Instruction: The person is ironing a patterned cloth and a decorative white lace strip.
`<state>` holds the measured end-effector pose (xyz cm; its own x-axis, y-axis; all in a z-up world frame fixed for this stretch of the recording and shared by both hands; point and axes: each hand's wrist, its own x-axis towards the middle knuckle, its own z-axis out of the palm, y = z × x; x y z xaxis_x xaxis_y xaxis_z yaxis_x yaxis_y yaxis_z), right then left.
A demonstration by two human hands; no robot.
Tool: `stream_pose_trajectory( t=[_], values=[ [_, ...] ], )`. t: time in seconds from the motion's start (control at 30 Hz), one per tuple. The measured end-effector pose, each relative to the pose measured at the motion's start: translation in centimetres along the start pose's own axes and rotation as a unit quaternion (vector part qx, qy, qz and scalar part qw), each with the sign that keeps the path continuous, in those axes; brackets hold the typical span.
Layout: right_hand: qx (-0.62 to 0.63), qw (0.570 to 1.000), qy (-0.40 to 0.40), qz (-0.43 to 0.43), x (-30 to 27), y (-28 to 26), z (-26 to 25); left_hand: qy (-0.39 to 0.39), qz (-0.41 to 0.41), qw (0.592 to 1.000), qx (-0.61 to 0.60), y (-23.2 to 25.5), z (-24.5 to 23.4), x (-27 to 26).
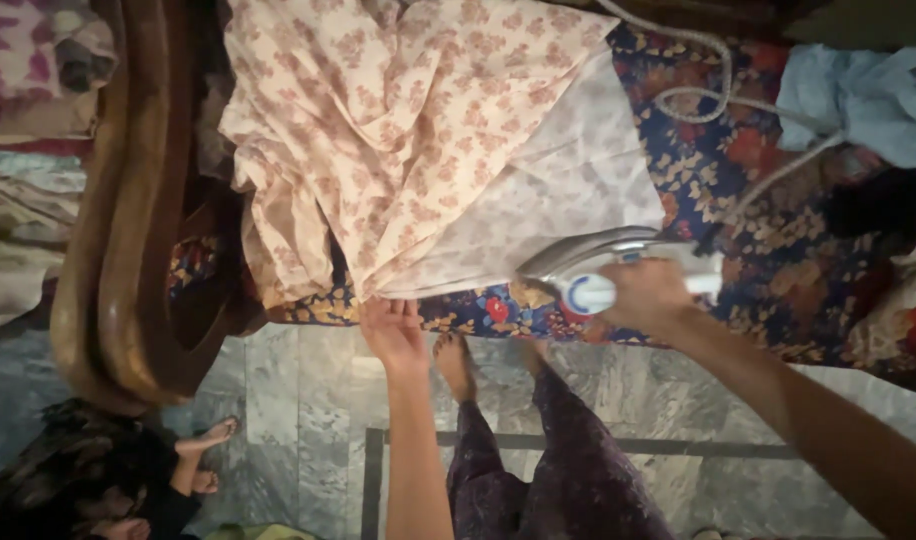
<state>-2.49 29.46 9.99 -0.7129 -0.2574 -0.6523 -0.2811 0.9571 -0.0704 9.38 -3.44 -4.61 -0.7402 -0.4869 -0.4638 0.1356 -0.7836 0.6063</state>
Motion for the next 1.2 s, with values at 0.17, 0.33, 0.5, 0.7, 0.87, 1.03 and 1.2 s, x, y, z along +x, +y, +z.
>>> stream_pose_trajectory(
  t=[0.17, 0.33, 0.5, 0.7, 0.87, 1.03, 1.2],
  values=[
    [0.053, 0.996, -0.068, 0.002, 1.0, -7.0, -1.4, 0.067, 0.009, 0.989, 0.134, 1.3, 0.4, -1.2],
    [0.060, 0.997, 0.023, -0.039, 2.0, -10.7, 0.0, 0.042, 0.039, 0.987, 0.152, -0.9, -4.0, -0.1],
    [0.027, 0.997, 0.004, -0.069, 2.5, -14.0, -1.7, 0.092, 0.059, 0.946, 0.305, 0.5, -2.5, -0.2],
    [0.072, 0.995, 0.022, -0.072, 3.5, -16.3, 0.4, 0.009, 0.140, 0.919, 0.367, 3.4, -0.1, -0.1],
    [0.120, 0.991, 0.047, -0.036, 3.6, -19.0, -0.5, -0.020, 0.201, 0.866, 0.458, 6.2, 2.3, 1.3],
    [0.142, 0.987, 0.071, -0.031, 3.8, -20.9, -0.1, 0.035, 0.092, 0.907, 0.409, 9.6, 5.6, 1.5],
    [0.155, 0.986, 0.051, -0.032, 3.9, -22.2, -0.3, 0.019, 0.145, 0.894, 0.424, 9.8, 3.7, 2.0]
  ],
)
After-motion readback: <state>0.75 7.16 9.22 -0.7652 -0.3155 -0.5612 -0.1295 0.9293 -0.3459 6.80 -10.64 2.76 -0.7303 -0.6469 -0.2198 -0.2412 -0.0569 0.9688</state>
